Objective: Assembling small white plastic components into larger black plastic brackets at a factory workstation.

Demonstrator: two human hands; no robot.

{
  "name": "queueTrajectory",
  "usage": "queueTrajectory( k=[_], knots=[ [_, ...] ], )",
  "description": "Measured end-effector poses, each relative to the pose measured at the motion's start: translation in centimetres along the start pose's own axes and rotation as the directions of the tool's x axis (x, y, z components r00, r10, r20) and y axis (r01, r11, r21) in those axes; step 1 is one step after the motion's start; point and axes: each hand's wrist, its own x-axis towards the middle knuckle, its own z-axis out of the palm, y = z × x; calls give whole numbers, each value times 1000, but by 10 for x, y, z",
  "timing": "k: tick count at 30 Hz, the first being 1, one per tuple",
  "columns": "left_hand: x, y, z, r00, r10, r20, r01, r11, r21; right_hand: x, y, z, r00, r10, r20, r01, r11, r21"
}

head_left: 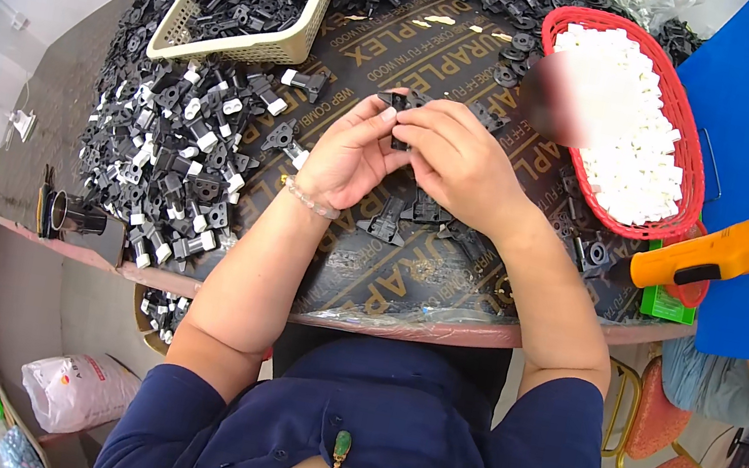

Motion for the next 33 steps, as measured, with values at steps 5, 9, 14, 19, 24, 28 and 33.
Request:
queueTrajectory(
  k=[5,9,14,19,24,28,33],
  knots=[
    [-3,2,9,997,58,59,-60,998,22,-5,4,-1,978,146,-152,-134,987,87],
    [-4,1,11,992,76,97,-86,991,99,-4,-2,-8,898,439,-13,-425,877,224],
    [-3,-1,9,996,73,50,-75,996,51,1,-7,-7,878,477,-42,-426,818,386],
    [0,-3,-3,994,67,84,-72,996,58,-3,0,-4,977,212,2,-210,970,125],
    [-3,-4,5,996,56,64,-58,998,36,-3,-2,-8,982,187,-12,-187,982,-20],
    [-5,-9,11,986,77,148,-101,981,166,-3,-2,-9,989,145,-29,-148,975,-164],
    [-4,-13,10,993,100,70,-117,944,307,-1,-5,-14,921,387,-45,-377,915,140]
  ],
)
